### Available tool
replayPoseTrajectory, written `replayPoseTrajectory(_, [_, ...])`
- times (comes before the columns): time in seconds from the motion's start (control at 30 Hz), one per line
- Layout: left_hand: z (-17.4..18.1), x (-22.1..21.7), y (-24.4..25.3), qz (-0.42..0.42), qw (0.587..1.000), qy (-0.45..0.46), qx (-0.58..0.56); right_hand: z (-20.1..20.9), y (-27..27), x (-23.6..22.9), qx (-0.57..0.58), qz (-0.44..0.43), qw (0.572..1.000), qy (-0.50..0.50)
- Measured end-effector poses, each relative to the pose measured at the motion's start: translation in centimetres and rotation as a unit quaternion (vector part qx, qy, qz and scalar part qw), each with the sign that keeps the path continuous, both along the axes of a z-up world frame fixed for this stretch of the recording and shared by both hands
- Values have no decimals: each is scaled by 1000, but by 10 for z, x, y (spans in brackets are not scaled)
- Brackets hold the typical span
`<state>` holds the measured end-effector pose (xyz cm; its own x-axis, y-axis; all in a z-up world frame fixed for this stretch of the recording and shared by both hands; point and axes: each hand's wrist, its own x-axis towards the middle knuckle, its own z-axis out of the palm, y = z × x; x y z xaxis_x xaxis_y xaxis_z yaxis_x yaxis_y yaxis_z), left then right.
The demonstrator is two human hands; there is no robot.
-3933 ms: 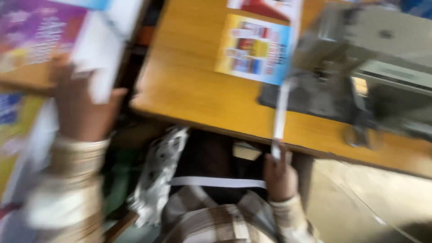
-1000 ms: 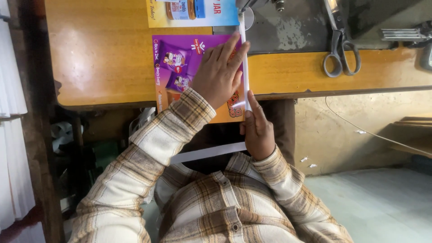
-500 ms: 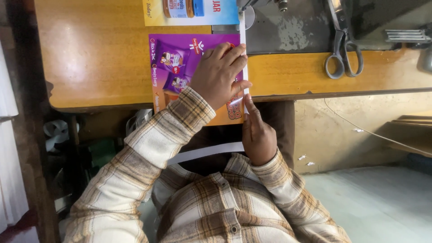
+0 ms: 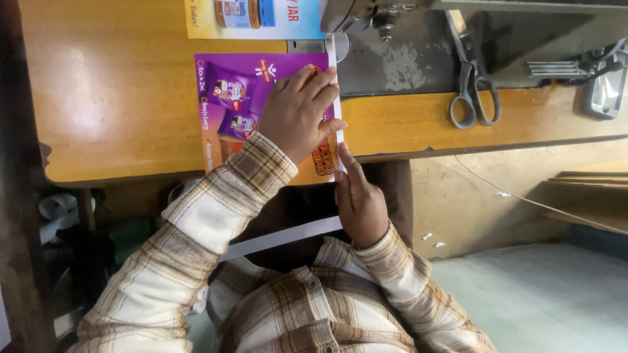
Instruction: The person places printed brochures one at a time under a sewing machine and sews a strip of material along the edge.
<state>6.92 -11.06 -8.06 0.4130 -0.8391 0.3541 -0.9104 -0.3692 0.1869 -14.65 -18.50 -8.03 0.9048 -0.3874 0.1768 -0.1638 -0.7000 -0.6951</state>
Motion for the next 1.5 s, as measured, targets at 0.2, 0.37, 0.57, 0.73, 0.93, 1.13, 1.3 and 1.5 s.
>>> replayPoseTrajectory(0.2, [-3, 8, -3, 2, 1000, -4, -7, 9, 1, 3, 94, -5, 996, 11])
replayPoseTrajectory(0.37, [-1, 12, -4, -1, 1000, 21, 3, 11, 11, -5, 193, -16, 981, -9])
replayPoseTrajectory(0.57, [1, 13, 2, -57, 994, 87, -43, 4, 13, -20, 80, -25, 996, 24])
replayPoseTrajectory(0.73, [7, -4, 8, -81, 996, 36, 21, 8, 10, -22, -129, -13, 991, 15])
replayPoseTrajectory(0.93, [9, -14, 17, -98, 990, 94, 42, 18, 6, -20, -112, -10, 994, 18])
replayPoseTrajectory(1.13, [0, 0, 11, -102, 989, 105, 35, 17, 3, -13, -94, -1, 995, 9])
replayPoseTrajectory(1.3, [-1, 12, 8, -101, 993, 62, 9, 15, -2, -3, -112, -4, 993, 23])
replayPoseTrajectory(1.5, [2, 10, 12, -151, 988, 33, 25, 16, -11, 17, -122, -10, 992, 18])
